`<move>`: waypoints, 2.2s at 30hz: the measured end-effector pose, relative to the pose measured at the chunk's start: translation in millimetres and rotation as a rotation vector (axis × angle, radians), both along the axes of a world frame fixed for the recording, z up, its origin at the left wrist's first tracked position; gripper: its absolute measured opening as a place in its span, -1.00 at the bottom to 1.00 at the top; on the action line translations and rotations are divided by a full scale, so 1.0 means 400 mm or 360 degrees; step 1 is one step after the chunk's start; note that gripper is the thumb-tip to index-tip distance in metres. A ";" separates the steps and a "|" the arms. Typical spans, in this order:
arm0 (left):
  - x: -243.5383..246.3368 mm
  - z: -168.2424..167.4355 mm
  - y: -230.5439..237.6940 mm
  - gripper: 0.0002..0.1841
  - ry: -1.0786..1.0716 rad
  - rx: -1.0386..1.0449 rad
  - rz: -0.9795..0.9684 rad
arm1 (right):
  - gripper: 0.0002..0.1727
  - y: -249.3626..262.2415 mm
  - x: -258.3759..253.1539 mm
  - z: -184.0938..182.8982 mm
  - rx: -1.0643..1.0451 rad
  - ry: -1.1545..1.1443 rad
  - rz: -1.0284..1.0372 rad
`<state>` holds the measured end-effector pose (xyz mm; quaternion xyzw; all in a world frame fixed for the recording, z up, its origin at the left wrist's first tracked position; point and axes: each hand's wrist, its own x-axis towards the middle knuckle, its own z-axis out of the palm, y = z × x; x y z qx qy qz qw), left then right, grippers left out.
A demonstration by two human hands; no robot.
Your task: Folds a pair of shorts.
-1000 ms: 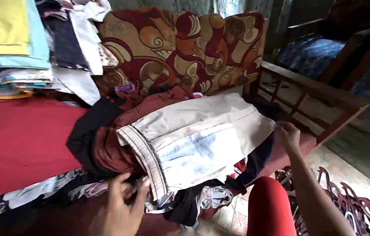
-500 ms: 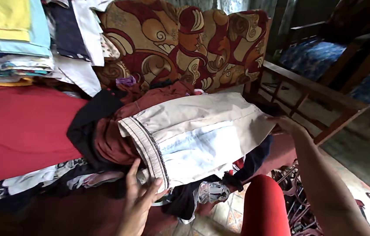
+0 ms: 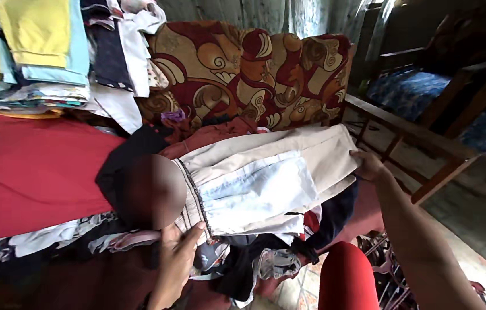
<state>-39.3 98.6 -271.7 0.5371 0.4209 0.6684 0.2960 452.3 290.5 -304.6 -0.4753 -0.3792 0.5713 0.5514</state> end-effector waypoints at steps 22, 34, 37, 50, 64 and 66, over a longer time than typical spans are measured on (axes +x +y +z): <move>-0.088 0.078 -0.046 -0.20 0.0622 -0.0532 0.0421 | -0.60 0.119 -0.096 0.060 0.0065 -0.1265 -0.0219; -0.052 0.175 0.132 -0.21 0.0806 -0.0246 0.0904 | -0.28 0.283 -0.238 0.134 -0.0147 -0.0947 -0.0174; -0.028 0.166 0.144 -0.11 0.0720 -0.0198 0.0860 | -0.55 0.292 -0.197 0.124 0.0039 -0.0586 -0.0224; -0.049 0.148 0.185 -0.45 0.1388 -0.0269 0.1166 | -0.45 0.243 -0.178 0.133 0.0249 -0.1008 -0.0187; 0.497 0.210 0.369 -0.21 0.2550 -0.0431 -0.0141 | -0.68 -0.278 -0.174 -0.168 -0.0086 0.0258 -0.0701; 0.490 0.141 0.450 0.09 0.2524 -0.0539 -0.0013 | -0.61 -0.256 -0.178 -0.198 -0.0184 0.0468 -0.0725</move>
